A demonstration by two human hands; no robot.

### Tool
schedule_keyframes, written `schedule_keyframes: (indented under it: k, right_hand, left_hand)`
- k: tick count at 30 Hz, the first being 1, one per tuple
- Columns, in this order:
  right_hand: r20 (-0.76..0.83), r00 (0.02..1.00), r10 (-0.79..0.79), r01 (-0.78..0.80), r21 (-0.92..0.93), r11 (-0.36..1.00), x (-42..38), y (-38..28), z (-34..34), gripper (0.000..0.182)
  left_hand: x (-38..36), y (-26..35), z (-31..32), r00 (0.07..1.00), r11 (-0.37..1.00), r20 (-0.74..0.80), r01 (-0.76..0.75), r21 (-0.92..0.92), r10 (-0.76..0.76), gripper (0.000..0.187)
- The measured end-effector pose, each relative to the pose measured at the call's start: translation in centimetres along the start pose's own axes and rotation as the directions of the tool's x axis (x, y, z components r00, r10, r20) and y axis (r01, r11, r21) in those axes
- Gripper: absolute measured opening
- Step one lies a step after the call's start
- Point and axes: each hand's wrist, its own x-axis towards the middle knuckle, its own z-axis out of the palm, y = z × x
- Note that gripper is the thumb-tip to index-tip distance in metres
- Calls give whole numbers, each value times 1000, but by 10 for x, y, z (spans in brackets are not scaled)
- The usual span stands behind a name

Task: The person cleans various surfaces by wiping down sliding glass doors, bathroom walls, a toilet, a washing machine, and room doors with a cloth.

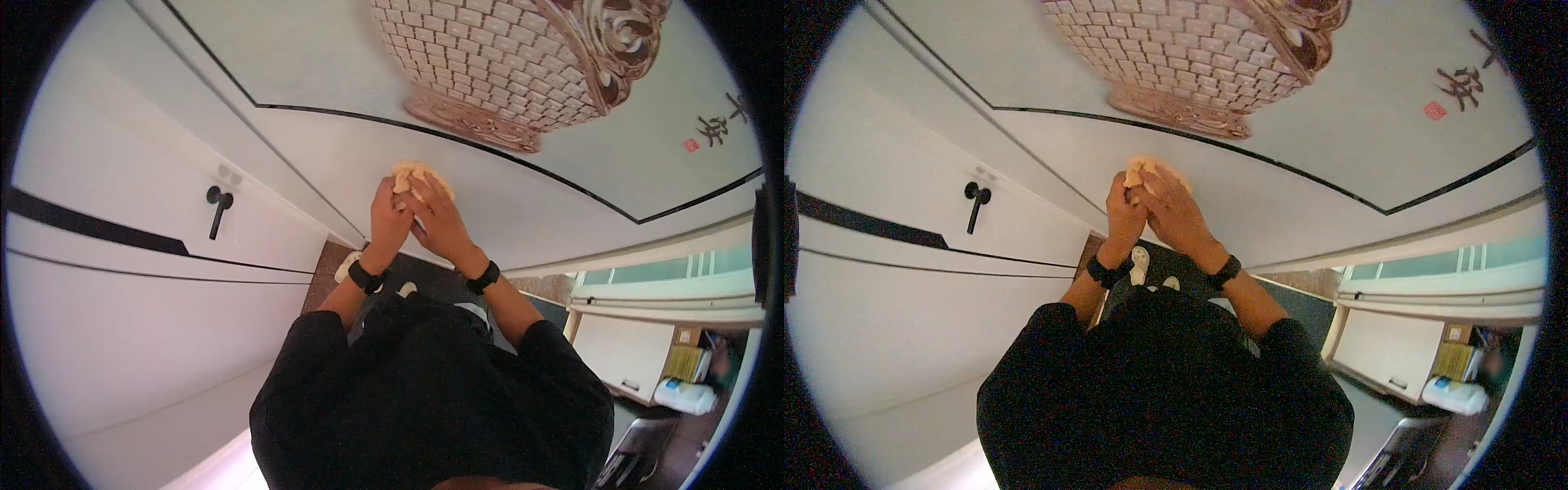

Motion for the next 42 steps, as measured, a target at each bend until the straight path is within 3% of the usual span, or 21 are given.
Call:
schedule_keyframes:
  k: [4, 10, 11, 12, 13, 14, 15, 16, 18, 20, 24, 27, 30, 34, 38, 42]
  right_hand:
    - [-206, 978, 39, -70, -145, 987, -28, 14, -14, 48]
    - [-596, 802, 39, -318, -372, 872, -104, 49, 1, 49]
    - [-659, 700, 276, -390, -28, 920, -111, 55, 8, 51]
    - [-628, 584, 514, -408, 321, 855, -118, 60, 17, 54]
    - [-508, 469, 723, -369, 631, 683, -123, 67, 29, 56]
    - [-311, 369, 876, -277, 863, 423, -129, 73, 39, 59]
    - [-448, 473, 758, -486, 585, 649, -139, 78, 52, 62]
    - [-507, 607, 612, -602, 210, 770, -149, 76, 62, 65]
    - [-488, 784, 383, -544, -245, 803, -154, 72, 73, 69]
    - [-496, 844, 205, -407, -343, 846, -134, 65, 94, 72]
    - [-354, 923, 153, -249, -242, 938, -105, 51, 105, 70]
    - [-282, 946, 161, -224, -208, 952, -60, 26, 102, 68]
    - [-251, 955, 158, -169, -24, 985, 1, -13, 78, 66]
    - [-262, 965, 15, -12, 11, 1000, 55, -27, 44, 59]
    - [-257, 966, -22, 24, 2, 1000, 66, -27, 26, 52]
    - [-276, 961, 22, -12, 38, 999, 23, -4, 49, 47]
  left_hand:
    - [8, 11, 35, 946, 945, 30, -325, 38, 324, 25]
    - [-9, 23, 94, 833, 894, 341, -443, -64, 437, 23]
    - [-14, 17, 103, 808, 887, 386, -457, -64, 445, 22]
    - [-17, 10, 107, 784, 880, 428, -471, -62, 450, 22]
    - [-17, 1, 105, 762, 866, 452, -498, -49, 464, 23]
    - [-18, -7, 103, 740, 851, 476, -524, -33, 474, 25]
    - [-18, -14, 100, 719, 836, 502, -549, -14, 481, 27]
    - [-17, -22, 95, 713, 834, 506, -551, -22, 485, 28]
    - [-15, -34, 84, 701, 829, 519, -559, -28, 490, 29]
    - [-11, -51, 66, 754, 897, 538, -441, -11, 377, 30]
    - [-2, -66, 27, 829, 921, 490, -371, 121, 270, 24]
    - [12, -59, -6, 898, 943, 397, -278, 182, 188, 26]
    - [34, -26, -41, 947, 982, 306, -146, 123, 102, 29]
    - [55, 10, -57, 952, 946, -1, -306, 104, 308, 29]
    - [62, 17, -44, 946, 951, -100, -308, 23, 309, 30]
    - [48, -12, -27, 951, 947, 55, -308, 89, 304, 25]
